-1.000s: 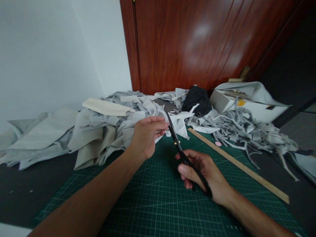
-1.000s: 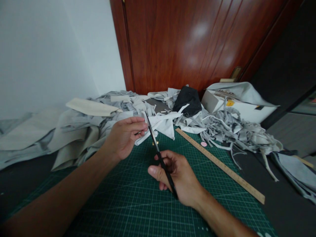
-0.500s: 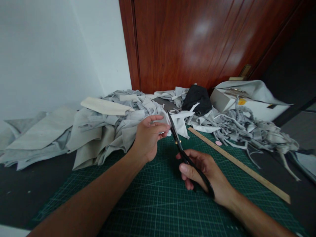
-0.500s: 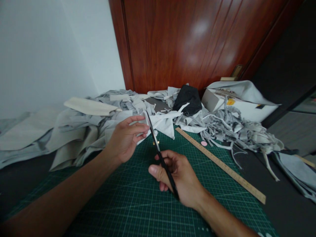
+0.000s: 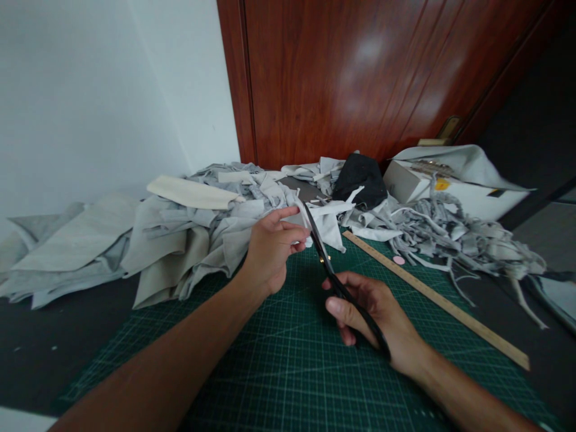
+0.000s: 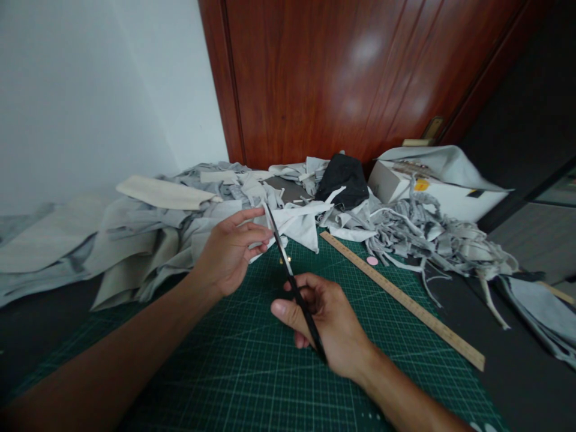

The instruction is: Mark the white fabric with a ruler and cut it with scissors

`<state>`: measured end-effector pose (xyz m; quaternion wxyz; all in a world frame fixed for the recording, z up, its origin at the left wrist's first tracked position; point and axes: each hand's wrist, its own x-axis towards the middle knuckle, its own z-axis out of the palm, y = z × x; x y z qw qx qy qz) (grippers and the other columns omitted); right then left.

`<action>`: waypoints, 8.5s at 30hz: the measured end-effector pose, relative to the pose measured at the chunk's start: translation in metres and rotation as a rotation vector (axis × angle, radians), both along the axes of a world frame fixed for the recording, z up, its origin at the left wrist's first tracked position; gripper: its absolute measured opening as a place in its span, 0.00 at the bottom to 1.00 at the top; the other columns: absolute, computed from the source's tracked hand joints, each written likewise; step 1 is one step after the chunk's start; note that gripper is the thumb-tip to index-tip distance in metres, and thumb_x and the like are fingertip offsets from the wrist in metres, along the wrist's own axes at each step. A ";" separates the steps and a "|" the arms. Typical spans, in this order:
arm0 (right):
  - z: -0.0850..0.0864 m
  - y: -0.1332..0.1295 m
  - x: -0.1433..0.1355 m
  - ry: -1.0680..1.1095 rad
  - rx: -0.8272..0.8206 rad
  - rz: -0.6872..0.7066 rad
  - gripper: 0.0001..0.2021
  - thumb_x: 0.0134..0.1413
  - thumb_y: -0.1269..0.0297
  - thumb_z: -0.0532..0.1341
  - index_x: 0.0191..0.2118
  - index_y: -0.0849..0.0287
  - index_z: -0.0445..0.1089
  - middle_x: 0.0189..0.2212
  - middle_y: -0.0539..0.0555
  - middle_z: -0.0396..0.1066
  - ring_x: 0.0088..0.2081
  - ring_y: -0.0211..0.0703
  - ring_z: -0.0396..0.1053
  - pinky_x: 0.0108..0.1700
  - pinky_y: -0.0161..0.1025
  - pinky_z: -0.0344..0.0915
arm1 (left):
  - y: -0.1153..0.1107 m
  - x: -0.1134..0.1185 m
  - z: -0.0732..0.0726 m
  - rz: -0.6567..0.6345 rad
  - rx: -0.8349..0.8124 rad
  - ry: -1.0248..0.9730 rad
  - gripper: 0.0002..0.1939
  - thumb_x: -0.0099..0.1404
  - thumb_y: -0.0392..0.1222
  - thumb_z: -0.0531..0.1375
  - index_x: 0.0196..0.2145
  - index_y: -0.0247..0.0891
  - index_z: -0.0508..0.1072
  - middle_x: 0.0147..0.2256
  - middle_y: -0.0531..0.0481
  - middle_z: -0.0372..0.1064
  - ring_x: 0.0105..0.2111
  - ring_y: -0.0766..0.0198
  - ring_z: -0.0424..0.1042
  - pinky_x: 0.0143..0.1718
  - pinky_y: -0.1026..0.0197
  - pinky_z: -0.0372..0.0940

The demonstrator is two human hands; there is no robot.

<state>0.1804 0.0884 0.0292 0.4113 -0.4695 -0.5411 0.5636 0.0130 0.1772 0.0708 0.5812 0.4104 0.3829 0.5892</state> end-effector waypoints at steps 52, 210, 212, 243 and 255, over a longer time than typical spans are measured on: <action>0.000 -0.001 -0.001 -0.080 -0.018 0.011 0.36 0.45 0.30 0.72 0.42 0.61 0.69 0.14 0.40 0.63 0.13 0.30 0.57 0.17 0.29 0.52 | 0.010 -0.007 -0.007 -0.072 0.060 0.054 0.38 0.49 0.25 0.67 0.60 0.23 0.71 0.25 0.54 0.71 0.24 0.70 0.65 0.29 0.63 0.58; -0.007 0.004 0.007 -0.105 -0.089 0.148 0.32 0.48 0.38 0.76 0.45 0.61 0.73 0.18 0.40 0.63 0.14 0.29 0.60 0.16 0.27 0.54 | 0.048 -0.060 0.012 -0.162 0.123 -0.016 0.55 0.47 0.20 0.64 0.71 0.47 0.60 0.43 0.49 0.77 0.36 0.60 0.76 0.43 0.53 0.71; -0.009 0.004 0.008 -0.098 -0.078 0.152 0.31 0.48 0.39 0.76 0.45 0.61 0.73 0.19 0.41 0.63 0.14 0.29 0.60 0.16 0.27 0.54 | 0.048 -0.059 0.011 -0.130 0.133 -0.029 0.57 0.48 0.20 0.64 0.73 0.50 0.56 0.45 0.49 0.78 0.36 0.62 0.76 0.43 0.55 0.71; -0.013 0.004 0.011 -0.068 0.024 0.149 0.28 0.52 0.45 0.76 0.48 0.62 0.72 0.20 0.41 0.64 0.15 0.29 0.61 0.17 0.27 0.54 | 0.036 -0.053 0.012 -0.326 0.231 0.008 0.51 0.47 0.19 0.68 0.69 0.34 0.66 0.61 0.35 0.72 0.58 0.46 0.74 0.42 0.62 0.75; -0.011 0.004 0.012 -0.065 0.020 0.175 0.29 0.49 0.43 0.77 0.47 0.60 0.72 0.20 0.42 0.65 0.15 0.30 0.61 0.17 0.28 0.57 | 0.039 -0.059 0.012 -0.349 0.266 0.072 0.53 0.45 0.22 0.72 0.69 0.35 0.67 0.59 0.34 0.74 0.57 0.45 0.75 0.46 0.58 0.74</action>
